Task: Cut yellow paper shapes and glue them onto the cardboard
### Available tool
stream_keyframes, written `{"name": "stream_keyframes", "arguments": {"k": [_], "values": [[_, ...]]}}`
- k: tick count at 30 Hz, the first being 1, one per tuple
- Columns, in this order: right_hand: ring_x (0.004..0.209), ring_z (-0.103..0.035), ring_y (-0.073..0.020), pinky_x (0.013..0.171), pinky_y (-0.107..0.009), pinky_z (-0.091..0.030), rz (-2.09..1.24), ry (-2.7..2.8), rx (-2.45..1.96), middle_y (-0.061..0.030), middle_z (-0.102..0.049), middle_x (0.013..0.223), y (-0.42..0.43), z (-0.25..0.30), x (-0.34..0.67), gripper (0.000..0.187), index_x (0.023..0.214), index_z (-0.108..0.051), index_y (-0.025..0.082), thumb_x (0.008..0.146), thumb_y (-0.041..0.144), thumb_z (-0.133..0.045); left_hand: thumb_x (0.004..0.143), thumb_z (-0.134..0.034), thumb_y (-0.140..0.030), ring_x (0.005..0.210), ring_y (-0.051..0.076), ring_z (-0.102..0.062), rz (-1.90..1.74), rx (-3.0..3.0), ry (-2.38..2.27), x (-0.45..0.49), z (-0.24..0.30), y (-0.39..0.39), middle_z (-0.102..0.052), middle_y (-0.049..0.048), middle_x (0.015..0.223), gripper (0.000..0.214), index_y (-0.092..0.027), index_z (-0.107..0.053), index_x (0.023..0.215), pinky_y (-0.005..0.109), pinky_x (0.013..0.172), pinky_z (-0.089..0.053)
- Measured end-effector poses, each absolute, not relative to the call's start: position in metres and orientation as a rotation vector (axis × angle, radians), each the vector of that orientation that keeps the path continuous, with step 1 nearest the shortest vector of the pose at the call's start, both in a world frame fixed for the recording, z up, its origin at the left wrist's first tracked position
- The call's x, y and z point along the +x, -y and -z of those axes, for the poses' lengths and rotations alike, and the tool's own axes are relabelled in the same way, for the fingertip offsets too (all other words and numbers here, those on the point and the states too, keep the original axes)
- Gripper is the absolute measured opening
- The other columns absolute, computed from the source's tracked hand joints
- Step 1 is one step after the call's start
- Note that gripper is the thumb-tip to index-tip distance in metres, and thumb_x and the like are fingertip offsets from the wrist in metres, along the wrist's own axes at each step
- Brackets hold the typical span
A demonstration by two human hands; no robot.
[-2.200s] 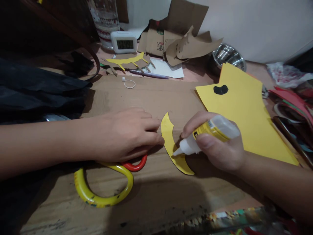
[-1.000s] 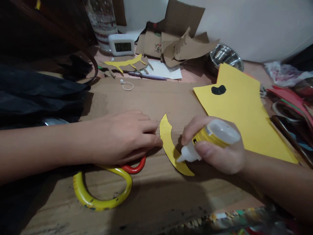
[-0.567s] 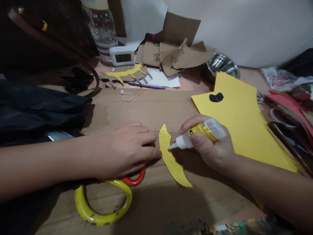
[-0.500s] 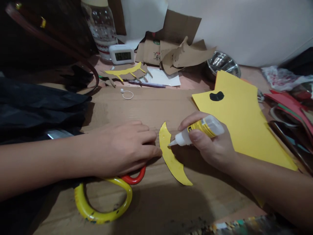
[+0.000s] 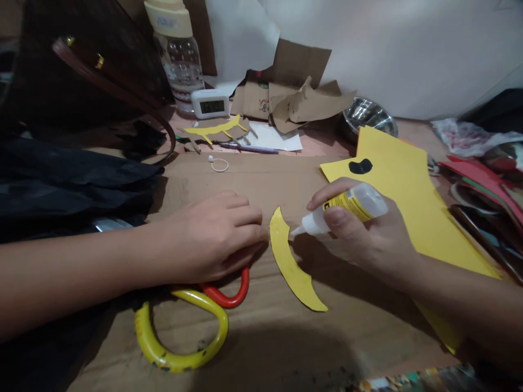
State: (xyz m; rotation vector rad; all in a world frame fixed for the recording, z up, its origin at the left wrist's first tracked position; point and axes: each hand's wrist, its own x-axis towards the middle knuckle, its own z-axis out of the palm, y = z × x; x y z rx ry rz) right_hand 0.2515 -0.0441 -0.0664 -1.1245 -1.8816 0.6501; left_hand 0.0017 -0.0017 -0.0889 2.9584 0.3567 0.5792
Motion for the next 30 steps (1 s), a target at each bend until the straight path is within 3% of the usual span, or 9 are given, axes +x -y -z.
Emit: {"name": "stream_keyframes", "arguments": {"k": [4,11,23,30], "values": [[0.058,-0.061,-0.0118,0.052,-0.025,-0.045,-0.627,1.913,-1.124,0.001,-0.069,0.071,0.036,0.067,0.242,0.029,0.083,-0.064,0.022,0.097,0.048,-0.065,0.101,-0.048,-0.024,0.078,0.022,-0.056,-0.53,2.959,-0.446,0.002,0.092,0.0,-0.067,0.0073,0.09,0.026,-0.017,-0.073,0.104,0.036,0.072,-0.043],[0.067,-0.062,-0.0142,0.063,-0.027,-0.048,-0.607,2.039,-1.115,0.0016,-0.066,0.074,0.026,0.075,0.231,0.028,0.08,-0.063,0.022,0.098,0.043,-0.064,0.1,-0.05,-0.024,0.075,0.021,-0.055,-0.573,3.009,-0.393,0.002,0.093,0.002,-0.065,0.0069,0.085,0.024,-0.016,-0.073,0.101,0.034,0.069,-0.042],[0.067,-0.06,-0.0172,0.061,-0.03,-0.048,-0.738,1.953,-1.074,-0.0008,-0.067,0.075,0.023,0.084,0.233,0.028,0.082,-0.063,0.025,0.099,0.046,-0.062,0.097,-0.051,-0.019,0.069,0.02,-0.052,-0.524,3.027,-0.317,0.003,0.089,0.001,-0.064,0.0062,0.082,0.021,-0.017,-0.072,0.1,0.035,0.064,-0.042],[0.067,-0.059,-0.013,0.062,-0.026,-0.045,-0.734,1.984,-1.081,0.0022,-0.065,0.074,0.023,0.086,0.235,0.025,0.084,-0.063,0.022,0.099,0.041,-0.064,0.097,-0.049,-0.021,0.071,0.022,-0.053,-0.481,2.998,-0.221,0.001,0.088,0.005,-0.064,0.0074,0.082,0.024,-0.017,-0.073,0.096,0.037,0.065,-0.042]]}}
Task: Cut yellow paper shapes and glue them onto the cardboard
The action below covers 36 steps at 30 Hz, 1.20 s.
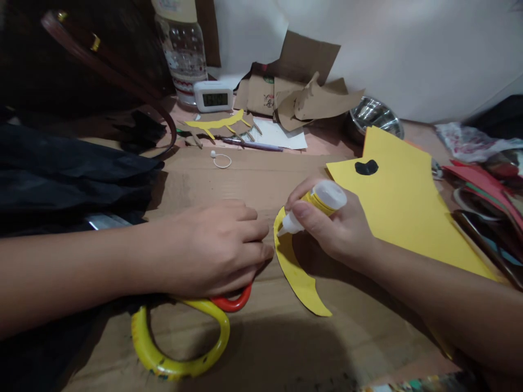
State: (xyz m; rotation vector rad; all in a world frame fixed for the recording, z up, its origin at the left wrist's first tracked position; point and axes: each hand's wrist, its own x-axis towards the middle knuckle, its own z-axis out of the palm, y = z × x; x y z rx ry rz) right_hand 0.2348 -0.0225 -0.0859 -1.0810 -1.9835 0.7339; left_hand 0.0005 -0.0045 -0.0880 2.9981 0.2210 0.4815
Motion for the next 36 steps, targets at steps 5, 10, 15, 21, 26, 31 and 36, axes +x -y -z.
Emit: {"name": "stream_keyframes", "arguments": {"k": [5,10,15,21,26,31,36], "values": [[0.065,-0.06,-0.0125,0.061,-0.025,-0.044,-0.718,1.997,-1.058,0.0025,-0.065,0.073,0.021,0.087,0.235,0.027,0.082,-0.063,0.02,0.099,0.041,-0.064,0.097,-0.049,-0.024,0.075,0.022,-0.056,-0.403,2.963,-0.201,0.001,0.085,0.008,-0.065,0.0079,0.086,0.025,-0.017,-0.073,0.098,0.037,0.068,-0.044],[0.067,-0.06,-0.0122,0.062,-0.025,-0.045,-0.701,1.998,-1.079,0.0024,-0.064,0.073,0.022,0.087,0.236,0.028,0.082,-0.063,0.02,0.098,0.043,-0.065,0.096,-0.049,-0.025,0.075,0.022,-0.056,-0.37,2.946,-0.206,0.001,0.084,0.009,-0.065,0.0082,0.087,0.024,-0.018,-0.072,0.102,0.038,0.067,-0.044],[0.065,-0.059,-0.0108,0.061,-0.023,-0.045,-0.711,2.001,-1.061,0.0032,-0.064,0.073,0.022,0.087,0.236,0.027,0.083,-0.063,0.02,0.099,0.042,-0.064,0.095,-0.051,-0.025,0.077,0.023,-0.056,-0.286,2.978,-0.275,0.002,0.081,0.014,-0.066,0.0077,0.091,0.022,-0.02,-0.071,0.105,0.038,0.069,-0.042],[0.064,-0.059,-0.0107,0.059,-0.023,-0.045,-0.749,2.03,-1.027,0.0032,-0.065,0.074,0.025,0.087,0.234,0.024,0.085,-0.063,0.021,0.099,0.04,-0.064,0.09,-0.06,-0.027,0.078,0.023,-0.055,-0.279,3.053,-0.331,0.003,0.08,0.021,-0.066,0.0072,0.093,0.02,-0.02,-0.07,0.106,0.038,0.071,-0.041],[0.065,-0.061,-0.0113,0.06,-0.023,-0.046,-0.73,2.042,-1.058,0.0028,-0.067,0.075,0.027,0.085,0.234,0.02,0.088,-0.063,0.021,0.098,0.038,-0.066,0.09,-0.06,-0.026,0.075,0.022,-0.054,-0.275,3.037,-0.309,0.004,0.081,0.019,-0.065,0.0068,0.09,0.019,-0.019,-0.07,0.104,0.037,0.067,-0.041],[0.063,-0.06,-0.0119,0.058,-0.024,-0.045,-0.726,2.037,-1.08,0.0022,-0.067,0.074,0.027,0.085,0.234,0.022,0.087,-0.064,0.021,0.098,0.041,-0.065,0.088,-0.061,-0.025,0.076,0.022,-0.055,-0.289,3.025,-0.319,0.003,0.08,0.019,-0.066,0.0075,0.093,0.019,-0.019,-0.069,0.104,0.037,0.068,-0.041],[0.061,-0.06,-0.0127,0.056,-0.025,-0.045,-0.703,2.046,-1.073,0.0014,-0.068,0.073,0.027,0.083,0.231,0.022,0.086,-0.063,0.021,0.097,0.04,-0.065,0.09,-0.06,-0.026,0.075,0.022,-0.055,-0.287,3.024,-0.33,0.004,0.082,0.021,-0.065,0.0064,0.089,0.018,-0.02,-0.07,0.103,0.038,0.067,-0.041]]}}
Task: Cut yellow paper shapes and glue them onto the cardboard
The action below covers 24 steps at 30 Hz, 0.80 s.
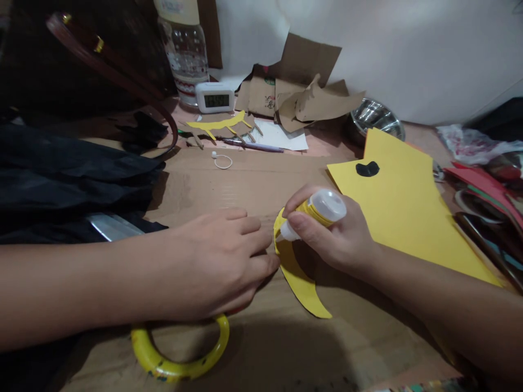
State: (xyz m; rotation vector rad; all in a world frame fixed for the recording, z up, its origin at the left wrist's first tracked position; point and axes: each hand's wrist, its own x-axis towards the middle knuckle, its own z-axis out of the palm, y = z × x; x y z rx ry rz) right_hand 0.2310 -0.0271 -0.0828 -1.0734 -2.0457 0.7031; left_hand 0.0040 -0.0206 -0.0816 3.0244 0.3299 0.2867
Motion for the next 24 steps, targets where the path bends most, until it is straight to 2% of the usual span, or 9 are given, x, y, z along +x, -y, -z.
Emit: {"name": "stream_keyframes", "arguments": {"k": [19,24], "values": [[0.065,-0.068,-0.0176,0.06,-0.028,-0.051,-0.51,2.199,-0.914,-0.0023,-0.071,0.072,0.0248,0.078,0.2302,0.015,0.084,-0.062,0.022,0.092,0.032,-0.07,0.091,-0.057,-0.026,0.077,0.023,-0.053,-0.239,3.025,-0.378,0.0048,0.0796,0.023,-0.064,0.0053,0.091,0.017,-0.021,-0.07,0.102,0.038,0.068,-0.038],[0.065,-0.068,-0.0158,0.059,-0.026,-0.052,-0.509,2.19,-0.915,-0.0015,-0.071,0.073,0.0254,0.074,0.2295,0.016,0.083,-0.06,0.022,0.093,0.031,-0.068,0.093,-0.057,-0.026,0.079,0.023,-0.054,-0.211,3.03,-0.398,0.0041,0.0799,0.0235,-0.065,0.0038,0.091,0.019,-0.021,-0.071,0.104,0.04,0.07,-0.04]]}}
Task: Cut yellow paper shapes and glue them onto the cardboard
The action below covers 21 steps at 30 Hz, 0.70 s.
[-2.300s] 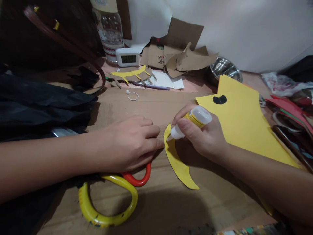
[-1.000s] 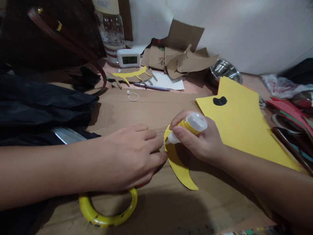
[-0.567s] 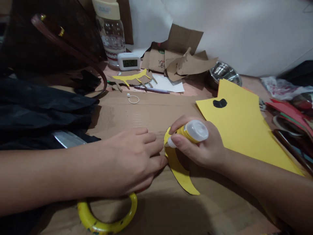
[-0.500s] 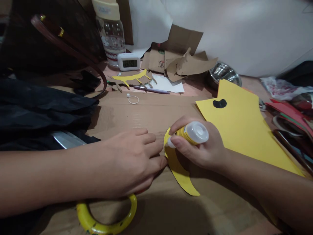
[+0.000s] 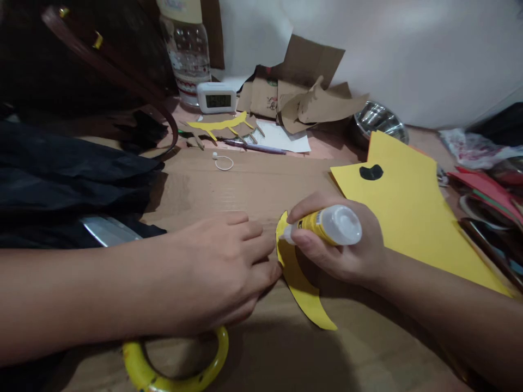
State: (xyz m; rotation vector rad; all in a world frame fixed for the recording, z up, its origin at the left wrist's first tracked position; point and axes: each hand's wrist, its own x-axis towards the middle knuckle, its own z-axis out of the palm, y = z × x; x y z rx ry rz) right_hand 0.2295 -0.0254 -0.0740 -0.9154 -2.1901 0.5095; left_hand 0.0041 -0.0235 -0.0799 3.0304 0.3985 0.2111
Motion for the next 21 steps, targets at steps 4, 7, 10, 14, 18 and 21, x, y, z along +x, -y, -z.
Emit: {"name": "stream_keyframes", "arguments": {"k": [4,7,10,14,18,21], "values": [[0.06,-0.066,-0.0146,0.055,-0.025,-0.052,-0.593,2.187,-0.916,0.0004,-0.07,0.072,0.027,0.0733,0.2283,0.014,0.083,-0.06,0.023,0.094,0.028,-0.066,0.092,-0.056,-0.025,0.081,0.022,-0.055,-0.241,3.022,-0.352,0.0039,0.0811,0.0215,-0.066,0.0053,0.096,0.019,-0.019,-0.07,0.103,0.039,0.07,-0.041],[0.06,-0.065,-0.0144,0.054,-0.025,-0.052,-0.603,2.184,-0.933,0.0009,-0.07,0.071,0.0267,0.0735,0.2272,0.014,0.083,-0.06,0.023,0.094,0.028,-0.066,0.092,-0.057,-0.024,0.08,0.022,-0.055,-0.267,3.008,-0.358,0.0039,0.0827,0.0206,-0.066,0.0059,0.096,0.017,-0.019,-0.07,0.101,0.038,0.069,-0.041],[0.061,-0.066,-0.0145,0.055,-0.025,-0.052,-0.575,2.2,-0.94,0.0006,-0.07,0.07,0.0265,0.0729,0.2259,0.014,0.082,-0.06,0.023,0.093,0.028,-0.067,0.092,-0.056,-0.023,0.08,0.022,-0.056,-0.265,2.998,-0.375,0.0038,0.0837,0.021,-0.066,0.0058,0.095,0.018,-0.019,-0.071,0.101,0.039,0.071,-0.042],[0.06,-0.066,-0.0149,0.055,-0.025,-0.052,-0.555,2.188,-0.956,0.0007,-0.07,0.07,0.0265,0.0722,0.2245,0.015,0.082,-0.061,0.023,0.094,0.03,-0.067,0.092,-0.056,-0.023,0.079,0.022,-0.055,-0.265,2.982,-0.384,0.004,0.0838,0.0217,-0.065,0.0051,0.093,0.016,-0.02,-0.071,0.097,0.038,0.069,-0.041],[0.059,-0.066,-0.0151,0.054,-0.026,-0.051,-0.51,2.181,-0.978,0.0003,-0.07,0.069,0.0252,0.0736,0.2248,0.018,0.081,-0.062,0.022,0.093,0.033,-0.069,0.092,-0.056,-0.024,0.08,0.022,-0.055,-0.271,2.987,-0.388,0.0044,0.0826,0.0218,-0.066,0.0048,0.093,0.017,-0.019,-0.071,0.099,0.038,0.071,-0.04],[0.057,-0.065,-0.0137,0.054,-0.025,-0.05,-0.502,2.174,-0.981,0.001,-0.069,0.068,0.024,0.0749,0.2265,0.016,0.083,-0.062,0.022,0.094,0.032,-0.068,0.093,-0.057,-0.026,0.08,0.022,-0.055,-0.233,3.001,-0.399,0.0045,0.0821,0.0219,-0.066,0.0039,0.094,0.016,-0.021,-0.07,0.099,0.038,0.071,-0.039]]}}
